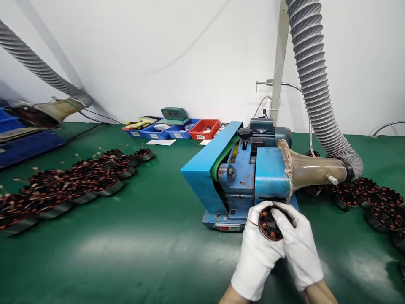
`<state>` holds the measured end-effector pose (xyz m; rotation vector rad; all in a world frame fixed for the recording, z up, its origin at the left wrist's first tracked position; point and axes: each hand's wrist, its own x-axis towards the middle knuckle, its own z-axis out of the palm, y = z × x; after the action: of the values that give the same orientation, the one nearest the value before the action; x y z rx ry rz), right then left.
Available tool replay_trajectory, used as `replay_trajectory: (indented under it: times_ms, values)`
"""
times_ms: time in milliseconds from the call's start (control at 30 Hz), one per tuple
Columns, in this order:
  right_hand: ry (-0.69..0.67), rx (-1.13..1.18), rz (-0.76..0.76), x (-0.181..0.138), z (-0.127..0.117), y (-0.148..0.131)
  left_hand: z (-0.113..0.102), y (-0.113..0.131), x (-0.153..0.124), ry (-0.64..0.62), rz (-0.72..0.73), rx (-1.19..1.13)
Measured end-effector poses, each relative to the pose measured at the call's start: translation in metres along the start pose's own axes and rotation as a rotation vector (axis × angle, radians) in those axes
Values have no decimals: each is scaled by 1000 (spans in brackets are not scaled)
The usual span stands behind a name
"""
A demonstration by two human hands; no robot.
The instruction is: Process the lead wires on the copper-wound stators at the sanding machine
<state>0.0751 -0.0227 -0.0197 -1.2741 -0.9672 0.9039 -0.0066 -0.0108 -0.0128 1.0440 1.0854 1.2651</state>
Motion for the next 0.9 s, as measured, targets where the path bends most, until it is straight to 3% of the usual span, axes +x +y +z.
replay_trajectory:
  times_ms: [200,300,400,667,800,900]
  values:
    - [-34,-125,-20,-23,-7,-6,-12,-5,-25,62,-137,-154]
    - [-1,-143,-66,-35,-9,-2,-16,-14,-35,64,-65,-131]
    - [28,-121,-25,-28,-7,2,-11,-14,-28,25,15,-22]
    - [32,-23,51,4,-2,-6,9,-5,4,36,-61,-189]
    - [24,-12,61,-7,-6,-12,8,-6,-5,49,-68,-199]
    - [3,-74,35,-30,-17,-11,-5,-7,-24,-15,-43,-134]
